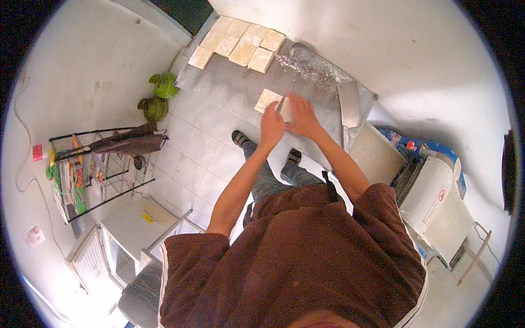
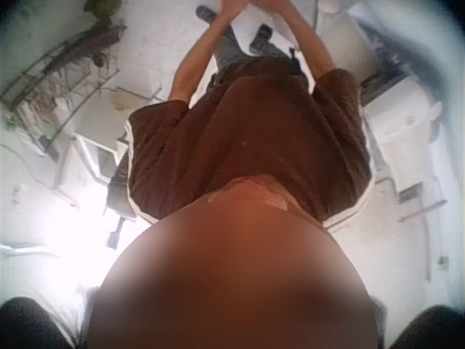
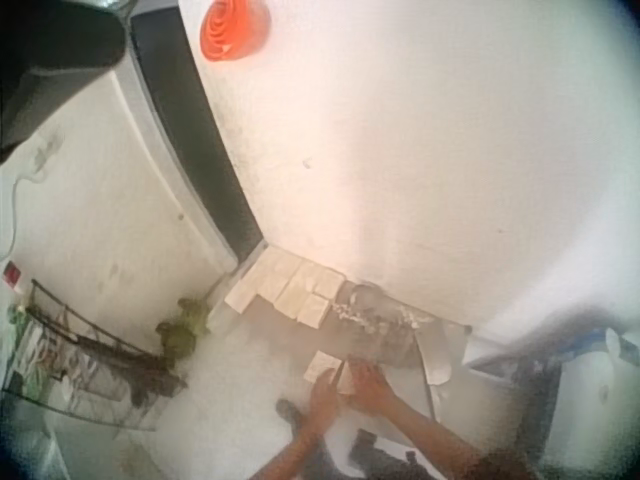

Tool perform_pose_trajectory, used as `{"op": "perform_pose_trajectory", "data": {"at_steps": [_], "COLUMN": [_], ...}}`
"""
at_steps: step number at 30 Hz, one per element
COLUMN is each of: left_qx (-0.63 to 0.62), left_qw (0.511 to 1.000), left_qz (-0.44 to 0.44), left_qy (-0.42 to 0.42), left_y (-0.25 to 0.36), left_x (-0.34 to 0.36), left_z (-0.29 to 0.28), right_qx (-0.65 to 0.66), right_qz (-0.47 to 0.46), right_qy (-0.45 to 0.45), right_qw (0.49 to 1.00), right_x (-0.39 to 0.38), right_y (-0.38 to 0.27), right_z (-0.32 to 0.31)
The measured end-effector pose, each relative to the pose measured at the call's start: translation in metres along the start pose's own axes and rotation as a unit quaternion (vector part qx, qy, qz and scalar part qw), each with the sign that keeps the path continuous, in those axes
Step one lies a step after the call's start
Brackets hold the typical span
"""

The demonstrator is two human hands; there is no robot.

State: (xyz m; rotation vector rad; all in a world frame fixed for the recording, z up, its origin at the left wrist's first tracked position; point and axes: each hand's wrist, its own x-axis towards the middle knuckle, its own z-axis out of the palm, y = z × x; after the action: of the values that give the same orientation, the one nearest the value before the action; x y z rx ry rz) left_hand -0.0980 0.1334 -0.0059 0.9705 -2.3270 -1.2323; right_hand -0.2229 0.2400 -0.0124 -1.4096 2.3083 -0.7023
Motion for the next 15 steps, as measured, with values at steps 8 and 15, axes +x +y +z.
{"op": "perform_pose_trajectory", "data": {"at_steps": [8,15], "left_qx": [0.055,0.078], "left_qw": [0.997,0.992], "left_qz": [0.017,-0.037], "left_qy": [-0.049,-0.095], "left_y": [-0.003,0.009], "left_x": [-0.007,0.004], "left_z": [0.033,0.026], "right_qx": [0.323,0.227], "right_qz": [0.261,0.221], "right_qy": [0.146,0.191], "right_qw": [0.898,0.929], "right_x": [-0.032,-0.021], "right_y": [0.011,0.019], "right_z": [0.040,0.070]}}
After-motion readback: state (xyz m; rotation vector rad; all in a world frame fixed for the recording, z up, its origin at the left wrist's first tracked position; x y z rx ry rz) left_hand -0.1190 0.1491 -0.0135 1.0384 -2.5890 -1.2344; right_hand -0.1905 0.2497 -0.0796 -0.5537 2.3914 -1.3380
